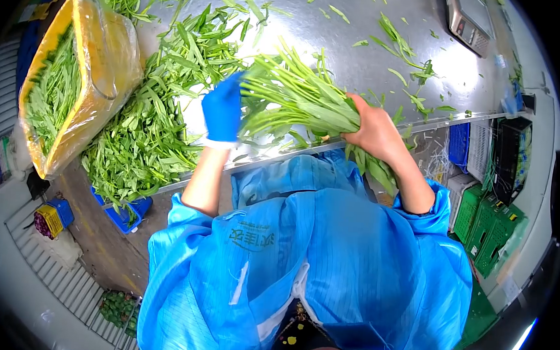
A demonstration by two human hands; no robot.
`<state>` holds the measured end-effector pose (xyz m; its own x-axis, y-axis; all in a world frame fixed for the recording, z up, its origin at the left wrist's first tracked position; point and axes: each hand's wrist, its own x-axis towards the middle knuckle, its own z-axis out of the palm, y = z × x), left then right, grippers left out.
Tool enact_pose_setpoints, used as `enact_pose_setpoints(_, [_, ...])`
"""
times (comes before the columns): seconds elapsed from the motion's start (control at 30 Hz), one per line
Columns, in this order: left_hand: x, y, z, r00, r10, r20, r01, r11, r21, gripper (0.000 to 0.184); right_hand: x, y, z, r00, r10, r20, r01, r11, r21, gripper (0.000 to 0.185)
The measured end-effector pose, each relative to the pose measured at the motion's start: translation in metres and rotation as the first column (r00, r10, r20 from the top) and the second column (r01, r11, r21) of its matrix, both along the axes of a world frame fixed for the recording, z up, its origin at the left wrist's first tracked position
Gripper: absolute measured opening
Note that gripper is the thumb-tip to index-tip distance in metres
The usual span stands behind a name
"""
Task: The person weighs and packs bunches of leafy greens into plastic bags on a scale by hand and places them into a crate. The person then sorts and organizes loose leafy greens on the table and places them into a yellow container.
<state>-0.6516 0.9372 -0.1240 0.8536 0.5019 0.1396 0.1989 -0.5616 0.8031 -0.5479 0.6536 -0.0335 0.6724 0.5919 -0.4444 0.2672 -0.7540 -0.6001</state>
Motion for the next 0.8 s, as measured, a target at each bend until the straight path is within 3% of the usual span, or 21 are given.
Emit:
enact_pose_setpoints(0.03, [0.001,0.020,-0.005,0.995,0.102,0.002,-0.096,0.946,-0.308,0.026,0.002,-0.004,0.001,1.000,-0.007,0.014,0.008,1.000,-0.027,0.070])
enact_pose_setpoints(0.07, [0.002,0.045,-0.012,0.980,0.198,-0.028,-0.176,0.791,-0.585,0.027,0.003,-0.009,-0.001,1.000,-0.007,0.015,0.008,1.000,-0.026,0.070])
enact_pose_setpoints(0.13, [-0.007,0.093,-0.030,0.947,0.256,-0.195,-0.320,0.806,-0.499,0.028,0.003,-0.018,-0.006,0.999,-0.021,0.044,0.023,0.998,-0.050,0.070])
enact_pose_setpoints(0.17, [-0.012,0.099,-0.022,0.937,0.229,-0.265,-0.211,0.973,0.096,0.030,0.003,-0.019,-0.005,0.999,-0.025,0.043,0.027,0.998,-0.050,0.070])
enact_pose_setpoints(0.2, [-0.016,0.101,-0.006,0.911,0.246,-0.330,0.026,0.766,0.642,0.031,0.002,-0.018,-0.002,0.998,-0.028,0.055,0.033,0.996,-0.084,0.070])
enact_pose_setpoints(0.23, [-0.005,0.084,0.026,0.935,0.294,-0.200,-0.002,0.567,0.824,0.034,0.001,-0.018,-0.001,0.997,-0.032,0.066,0.039,0.992,-0.118,0.069])
enact_pose_setpoints(0.27, [0.003,0.074,0.038,0.936,0.288,-0.201,0.003,0.566,0.824,0.034,0.000,-0.017,-0.003,0.997,-0.038,0.064,0.046,0.992,-0.118,0.069])
enact_pose_setpoints(0.3, [0.009,0.065,0.045,0.992,0.027,-0.123,0.056,0.783,0.620,0.035,0.000,-0.015,-0.004,0.996,-0.030,0.084,0.042,0.989,-0.143,0.069])
enact_pose_setpoints(0.33, [0.012,0.053,0.051,0.980,-0.198,0.031,0.172,0.912,0.372,0.036,-0.002,-0.013,-0.005,0.994,-0.018,0.103,0.035,0.985,-0.170,0.068])
enact_pose_setpoints(0.4, [0.019,0.000,0.067,0.884,-0.467,0.015,0.458,0.873,0.168,0.032,-0.004,-0.007,-0.005,0.995,0.011,0.103,0.008,0.983,-0.181,0.067])
enact_pose_setpoints(0.47, [0.027,-0.033,0.065,0.778,-0.627,-0.051,0.624,0.759,0.185,0.023,-0.004,-0.003,-0.006,0.994,0.033,0.107,-0.012,0.982,-0.188,0.066])
enact_pose_setpoints(0.53, [0.028,-0.045,0.049,0.723,-0.671,-0.165,0.690,0.692,0.213,0.016,-0.005,-0.004,-0.006,0.982,0.069,0.174,-0.049,0.992,-0.119,0.070])
enact_pose_setpoints(0.6, [0.026,-0.046,0.047,0.730,-0.677,-0.094,0.683,0.717,0.140,0.011,-0.005,-0.010,-0.010,0.981,0.066,0.183,-0.047,0.993,-0.108,0.069])
enact_pose_setpoints(0.67, [0.024,-0.042,0.049,0.756,-0.636,-0.156,0.542,0.741,-0.397,0.011,-0.007,-0.015,-0.014,0.981,0.069,0.182,-0.052,0.994,-0.096,0.068])
enact_pose_setpoints(0.7, [0.024,-0.040,0.048,0.746,-0.652,-0.132,0.537,0.707,-0.460,0.013,-0.008,-0.017,-0.016,0.984,0.073,0.160,-0.055,0.992,-0.114,0.069])
enact_pose_setpoints(0.73, [0.024,-0.042,0.049,0.743,-0.655,-0.136,0.539,0.706,-0.459,0.013,-0.008,-0.017,-0.017,0.987,0.077,0.140,-0.059,0.990,-0.130,0.069])
enact_pose_setpoints(0.8, [0.023,-0.046,0.056,0.682,-0.716,-0.146,0.684,0.696,-0.219,0.017,-0.009,-0.019,-0.018,0.988,0.073,0.135,-0.056,0.991,-0.125,0.069])
